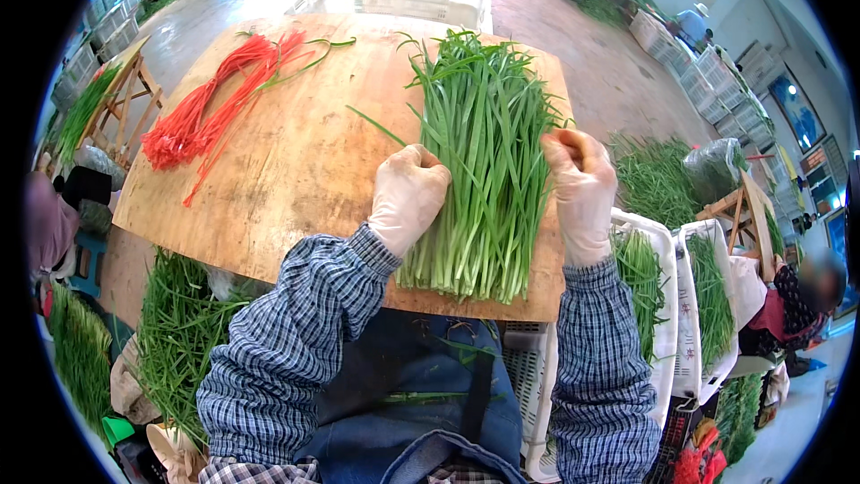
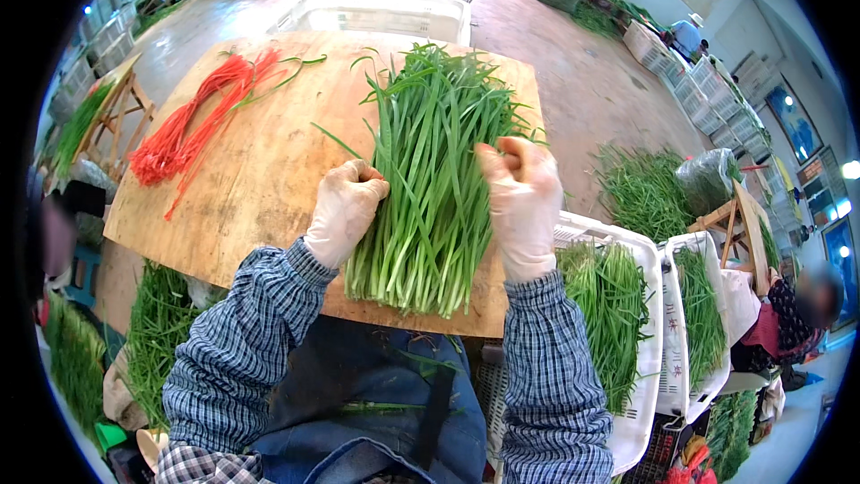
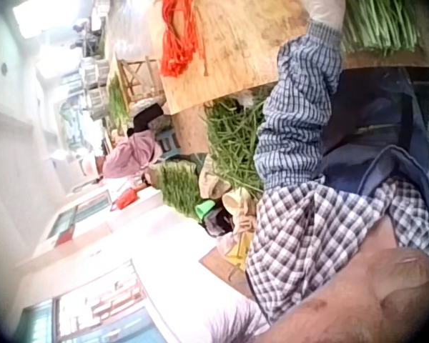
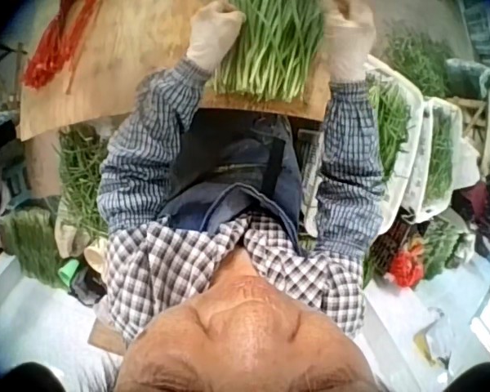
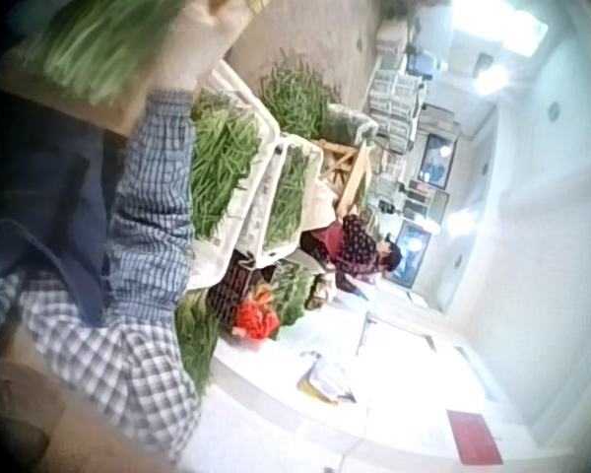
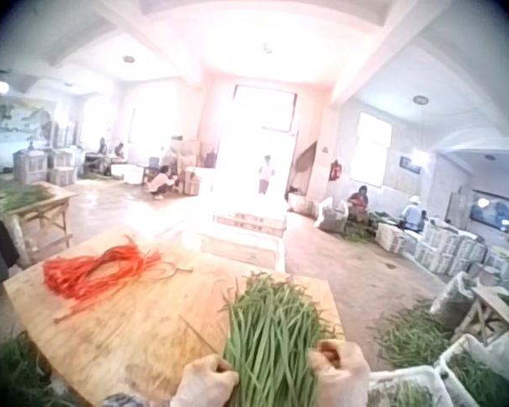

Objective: The person gathers bunches of green chives, secures them with red plastic ties by hand, and places the completed bunches into a nearby basket.

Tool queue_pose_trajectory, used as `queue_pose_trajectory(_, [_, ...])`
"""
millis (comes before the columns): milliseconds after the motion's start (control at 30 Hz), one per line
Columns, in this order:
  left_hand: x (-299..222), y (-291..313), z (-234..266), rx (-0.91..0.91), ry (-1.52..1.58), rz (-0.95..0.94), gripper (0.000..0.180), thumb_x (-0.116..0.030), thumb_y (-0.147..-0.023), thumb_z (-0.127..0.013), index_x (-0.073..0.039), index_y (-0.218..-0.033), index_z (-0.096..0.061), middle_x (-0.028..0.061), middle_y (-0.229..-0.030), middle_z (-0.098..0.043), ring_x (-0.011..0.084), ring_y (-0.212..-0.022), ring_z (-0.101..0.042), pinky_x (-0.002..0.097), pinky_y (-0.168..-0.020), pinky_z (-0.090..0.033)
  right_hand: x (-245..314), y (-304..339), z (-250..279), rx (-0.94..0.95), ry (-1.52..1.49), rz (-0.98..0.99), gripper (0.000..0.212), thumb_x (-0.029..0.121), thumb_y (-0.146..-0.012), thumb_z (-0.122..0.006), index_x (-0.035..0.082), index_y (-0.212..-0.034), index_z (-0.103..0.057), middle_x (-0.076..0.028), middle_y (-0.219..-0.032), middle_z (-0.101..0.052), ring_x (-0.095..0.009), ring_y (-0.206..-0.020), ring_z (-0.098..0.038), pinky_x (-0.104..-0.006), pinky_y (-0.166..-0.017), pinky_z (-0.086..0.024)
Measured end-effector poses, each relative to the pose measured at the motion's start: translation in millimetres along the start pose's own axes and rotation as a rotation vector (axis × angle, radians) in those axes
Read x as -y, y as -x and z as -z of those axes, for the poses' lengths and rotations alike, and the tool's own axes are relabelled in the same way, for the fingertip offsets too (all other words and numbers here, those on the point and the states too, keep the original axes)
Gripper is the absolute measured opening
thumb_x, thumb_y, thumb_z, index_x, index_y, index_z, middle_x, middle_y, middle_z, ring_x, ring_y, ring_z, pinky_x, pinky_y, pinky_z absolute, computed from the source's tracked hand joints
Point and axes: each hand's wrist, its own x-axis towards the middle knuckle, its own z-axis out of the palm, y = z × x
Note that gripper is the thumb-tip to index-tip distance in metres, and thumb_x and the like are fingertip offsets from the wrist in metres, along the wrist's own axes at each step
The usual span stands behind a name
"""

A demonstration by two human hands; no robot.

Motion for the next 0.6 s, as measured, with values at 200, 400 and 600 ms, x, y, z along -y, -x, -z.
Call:
queue_pose_trajectory(200, [6, -4, -4, -0.017, -0.01, -0.022, 0.018, -0.013, -0.074, -0.06, 0.003, -0.081, -0.061, 0.0124, -0.068, -0.061, 0.0161, -0.064, -0.057, 0.029, -0.061, -0.046, 45, 4, -30, 0.475, 0.374, -0.014, 0.035, 0.037, -0.074, -0.065, 0.002, -0.071, -0.061, -0.017, -0.071, -0.062, -0.03, -0.069, -0.061, -0.0385, -0.062, -0.047])
queue_pose_trajectory(400, [1, 0, -9, -0.002, 0.038, -0.023, 0.017, -0.012, -0.074, -0.061, 0.003, -0.081, -0.061, 0.0113, -0.072, -0.062, 0.0151, -0.066, -0.056, 0.0271, -0.063, -0.045, 8, 19, -25, -0.081, 0.016, -0.205, 0.014, 0.016, -0.077, -0.061, 0.004, -0.07, -0.059, -0.012, -0.069, -0.062, -0.028, -0.065, -0.061, -0.0375, -0.059, -0.047])
queue_pose_trajectory(600, [14, -5, -7, 0.027, 0.16, -0.063, 0.021, -0.016, -0.073, -0.055, 0.002, -0.081, -0.063, 0.0193, -0.073, -0.063, 0.0274, -0.07, -0.062, 0.034, -0.068, -0.049, -31, 34, -43, -0.075, 0.372, -0.058, 0.01, 0.016, -0.077, -0.059, 0.006, -0.076, -0.057, -0.015, -0.074, -0.061, -0.032, -0.069, -0.06, -0.0392, -0.061, -0.047])
